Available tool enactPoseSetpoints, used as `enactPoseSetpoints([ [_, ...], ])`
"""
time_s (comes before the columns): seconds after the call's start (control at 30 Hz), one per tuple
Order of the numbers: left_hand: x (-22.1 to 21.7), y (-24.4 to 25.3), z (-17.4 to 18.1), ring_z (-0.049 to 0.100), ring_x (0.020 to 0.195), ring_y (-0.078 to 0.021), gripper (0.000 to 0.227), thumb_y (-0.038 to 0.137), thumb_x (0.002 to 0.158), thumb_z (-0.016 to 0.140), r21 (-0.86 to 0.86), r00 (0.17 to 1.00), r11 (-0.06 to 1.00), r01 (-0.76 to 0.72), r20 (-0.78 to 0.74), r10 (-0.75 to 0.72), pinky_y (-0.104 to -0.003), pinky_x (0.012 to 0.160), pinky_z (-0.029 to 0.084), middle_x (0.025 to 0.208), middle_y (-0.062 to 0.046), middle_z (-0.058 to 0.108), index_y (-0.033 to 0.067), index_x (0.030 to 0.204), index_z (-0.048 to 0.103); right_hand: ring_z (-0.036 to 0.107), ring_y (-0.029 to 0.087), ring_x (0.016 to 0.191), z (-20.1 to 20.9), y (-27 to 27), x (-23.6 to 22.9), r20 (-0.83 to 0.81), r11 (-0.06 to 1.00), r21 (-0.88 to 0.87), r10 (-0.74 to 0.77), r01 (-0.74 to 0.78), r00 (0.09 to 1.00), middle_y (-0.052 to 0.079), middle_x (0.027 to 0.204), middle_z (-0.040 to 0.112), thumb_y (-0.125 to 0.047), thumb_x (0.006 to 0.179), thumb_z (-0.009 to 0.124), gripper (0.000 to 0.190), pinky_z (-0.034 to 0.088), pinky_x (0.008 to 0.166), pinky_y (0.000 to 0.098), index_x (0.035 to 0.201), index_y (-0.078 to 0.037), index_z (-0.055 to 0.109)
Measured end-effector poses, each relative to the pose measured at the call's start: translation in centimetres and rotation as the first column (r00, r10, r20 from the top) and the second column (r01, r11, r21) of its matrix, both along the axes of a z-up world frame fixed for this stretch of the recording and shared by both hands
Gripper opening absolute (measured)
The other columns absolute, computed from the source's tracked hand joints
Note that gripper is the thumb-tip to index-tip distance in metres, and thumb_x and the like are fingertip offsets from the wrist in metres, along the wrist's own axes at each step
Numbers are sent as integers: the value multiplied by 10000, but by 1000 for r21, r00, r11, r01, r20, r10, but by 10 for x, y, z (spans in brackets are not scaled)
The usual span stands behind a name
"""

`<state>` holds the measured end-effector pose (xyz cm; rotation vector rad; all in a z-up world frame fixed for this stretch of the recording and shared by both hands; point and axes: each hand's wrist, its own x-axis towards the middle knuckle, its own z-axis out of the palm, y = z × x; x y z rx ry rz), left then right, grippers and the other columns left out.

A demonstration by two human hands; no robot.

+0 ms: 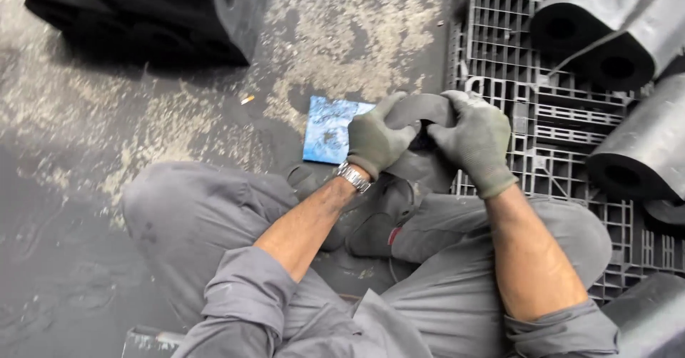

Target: The person sits on the workshop floor holding an angle grinder and grinds the surfaces of black molded pipe fittings, rotating each fitting by hand to grind different sides, then sets a finished fitting aside and reaches for another piece.

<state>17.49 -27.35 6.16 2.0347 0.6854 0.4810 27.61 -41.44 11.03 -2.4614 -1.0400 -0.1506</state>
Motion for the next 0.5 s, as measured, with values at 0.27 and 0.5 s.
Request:
enactPoseSetpoints([
  [0.27, -18, 43, 7, 764, 828, -301, 623, 265, 662, 728, -32, 962, 985, -172, -221, 161, -394, 802, 603, 886, -141, 782, 258, 1285, 710, 722, 314, 936, -30, 59, 7, 3, 983, 12, 183, -184, 983, 138, 1084, 746, -308, 690, 878, 550, 575, 823, 418, 1178, -92, 746],
  [0.5, -10, 75, -13, 755, 924, -315, 640, 298, 692, 735, 56, 923, 979, -196, -325, 204, -403, 846, 590, 1008, -166, 769, 199, 1322, 680, 714, 337, 932, -47, 105, 3, -165, 974, -196, 78, -110, 983, 139, 1036, 744, -369, 731, 883, 613, 555, 822, 448, 1274, -152, 700],
])
